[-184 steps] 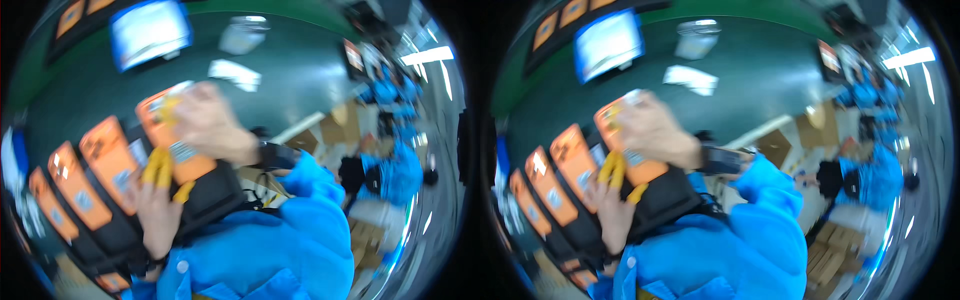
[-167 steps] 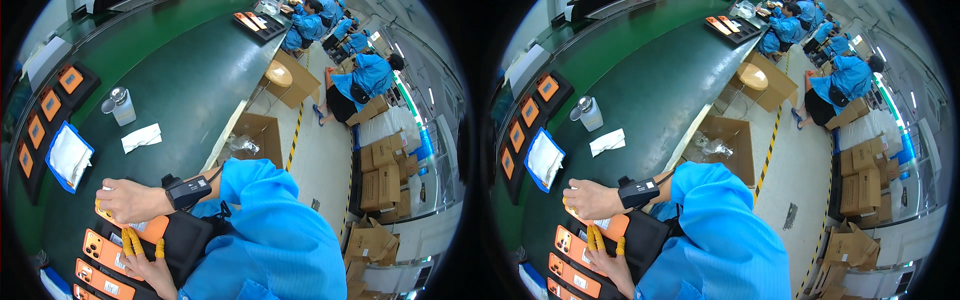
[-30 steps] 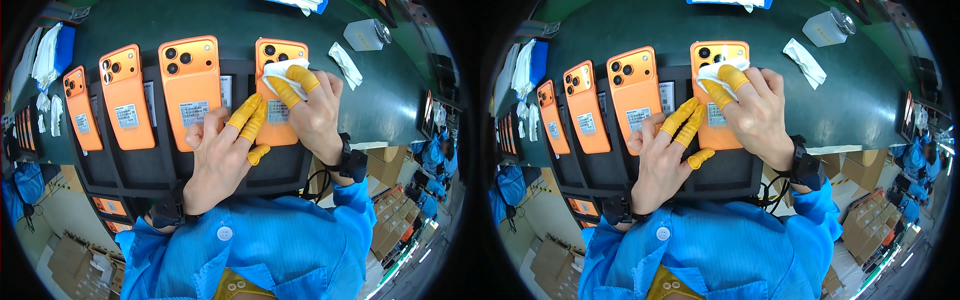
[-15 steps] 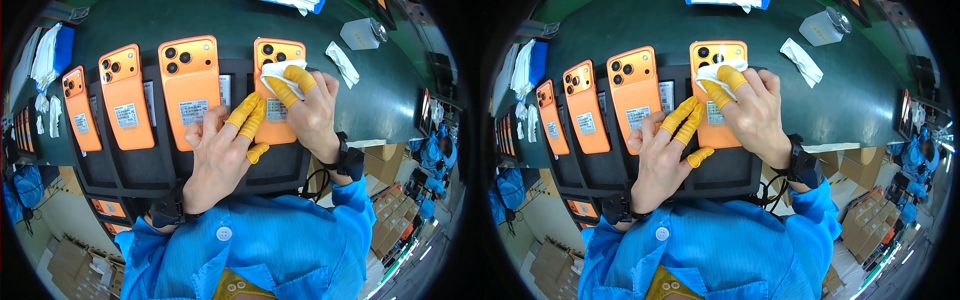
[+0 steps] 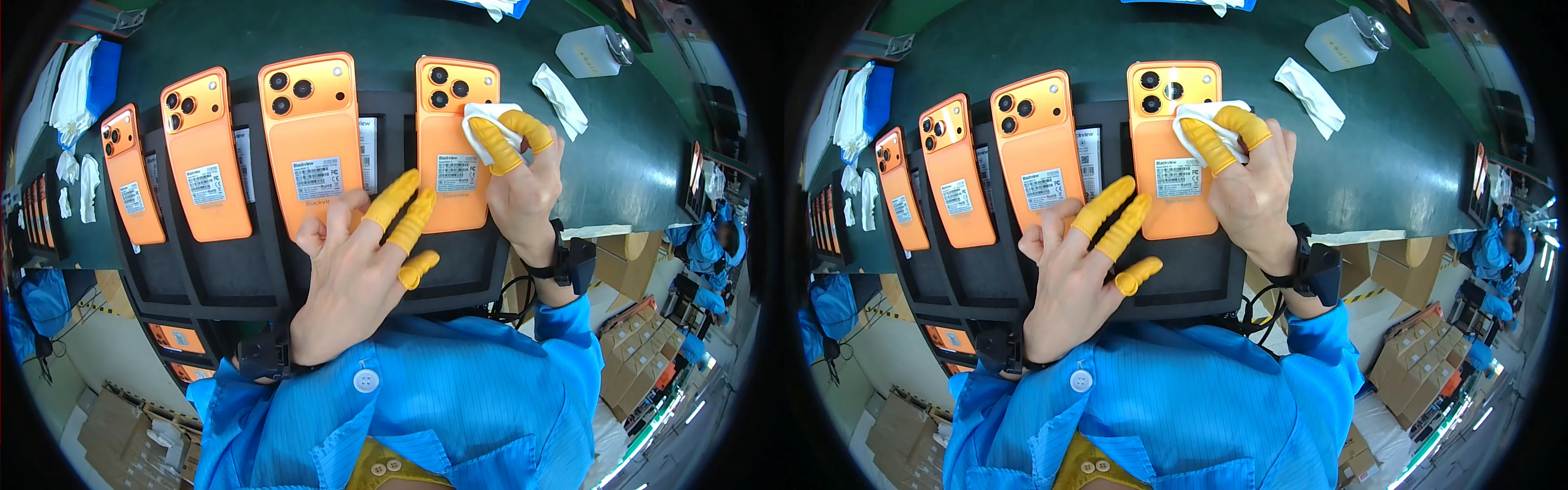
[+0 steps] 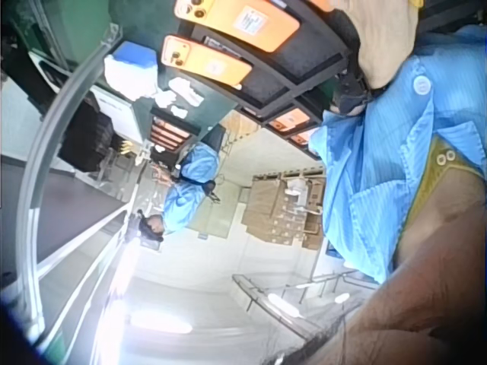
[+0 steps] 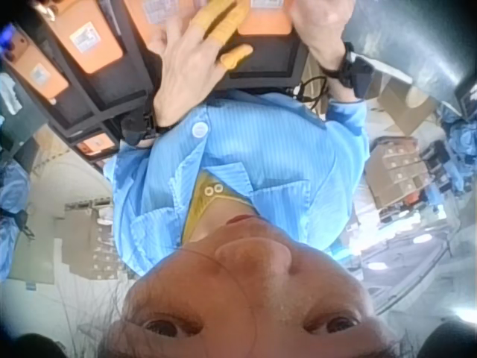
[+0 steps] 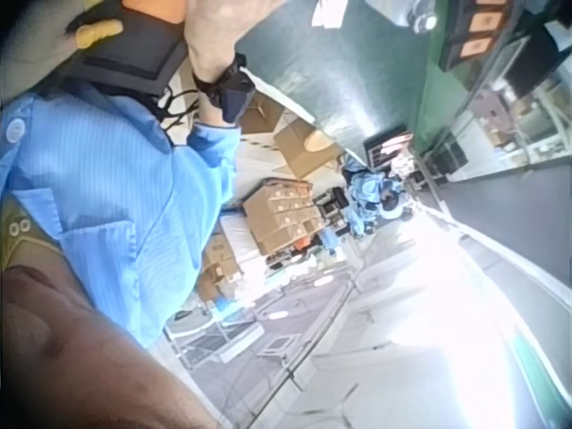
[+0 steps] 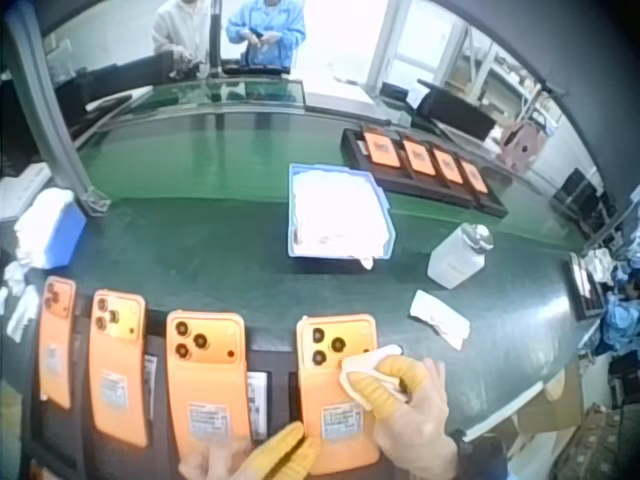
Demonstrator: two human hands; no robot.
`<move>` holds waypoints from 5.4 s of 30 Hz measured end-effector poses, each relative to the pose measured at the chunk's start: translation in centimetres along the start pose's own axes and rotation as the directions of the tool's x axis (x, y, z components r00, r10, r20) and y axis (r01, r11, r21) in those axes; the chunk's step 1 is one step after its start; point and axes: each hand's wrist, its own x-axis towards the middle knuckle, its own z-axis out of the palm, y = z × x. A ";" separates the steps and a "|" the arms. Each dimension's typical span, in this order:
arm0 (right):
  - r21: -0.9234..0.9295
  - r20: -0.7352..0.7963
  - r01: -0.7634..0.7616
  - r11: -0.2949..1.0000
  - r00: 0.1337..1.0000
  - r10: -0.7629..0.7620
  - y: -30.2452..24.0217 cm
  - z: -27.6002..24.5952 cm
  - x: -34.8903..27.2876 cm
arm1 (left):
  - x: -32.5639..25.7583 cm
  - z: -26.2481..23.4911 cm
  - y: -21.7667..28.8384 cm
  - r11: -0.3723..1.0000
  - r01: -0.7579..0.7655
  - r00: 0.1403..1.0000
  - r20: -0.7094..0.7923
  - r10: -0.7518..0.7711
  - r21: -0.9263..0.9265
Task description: Cleaning the camera lenses and back covers of multiple orange mobile phones using a cloth and liquid.
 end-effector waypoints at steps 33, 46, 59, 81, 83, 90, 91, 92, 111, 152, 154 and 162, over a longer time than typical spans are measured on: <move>0.039 0.189 0.335 0.941 0.923 -0.336 -4.7 2.2 7.9 | -3.6 -1.8 -3.0 0.976 0.169 0.969 -0.202 -0.140 0.134; -0.046 0.203 0.337 0.941 0.925 -0.321 -5.3 2.4 7.0 | -3.6 -1.1 -2.9 0.964 0.217 0.970 -0.145 -0.195 0.157; -0.047 0.211 0.381 0.923 0.907 -0.364 -5.2 2.8 7.3 | -3.6 -1.1 -3.4 0.968 0.207 0.970 -0.160 -0.184 0.141; -0.070 0.200 0.344 0.936 0.924 -0.325 -5.4 2.6 7.5 | -3.3 -1.0 -3.4 0.974 0.192 0.968 -0.184 -0.169 0.118; -0.062 0.190 0.357 0.932 0.921 -0.340 -5.4 2.6 7.6 | -3.5 -1.2 -3.3 0.973 0.201 0.970 -0.163 -0.182 0.113; -0.049 0.220 0.336 0.941 0.922 -0.318 -5.3 2.6 7.8 | -3.2 -1.2 -3.3 0.974 0.201 0.969 -0.168 -0.182 0.104; -0.053 0.207 0.352 0.935 0.919 -0.334 -5.3 2.7 7.9 | -3.3 -1.2 -3.3 0.975 0.197 0.970 -0.165 -0.179 0.102; -0.056 0.210 0.349 0.936 0.920 -0.330 -5.4 2.6 7.8 | -3.5 -1.3 -3.3 0.973 0.203 0.970 -0.159 -0.185 0.106; -0.062 0.177 0.356 0.933 0.924 -0.340 -5.7 3.1 7.7 | -3.5 -1.2 -3.4 0.974 0.205 0.967 -0.173 -0.186 0.099; -0.004 0.164 0.403 0.915 0.903 -0.397 -4.9 4.1 9.0 | -3.2 -1.2 -3.5 0.977 0.200 0.964 -0.191 -0.184 0.071; -0.028 0.155 0.420 0.907 0.898 -0.411 -5.0 4.1 9.1 | -3.3 -1.1 -3.5 0.975 0.207 0.964 -0.187 -0.191 0.074; -0.034 0.186 0.414 0.910 0.897 -0.401 -5.2 3.8 9.5 | -3.6 -1.0 -3.6 0.976 0.198 0.968 -0.175 -0.181 0.087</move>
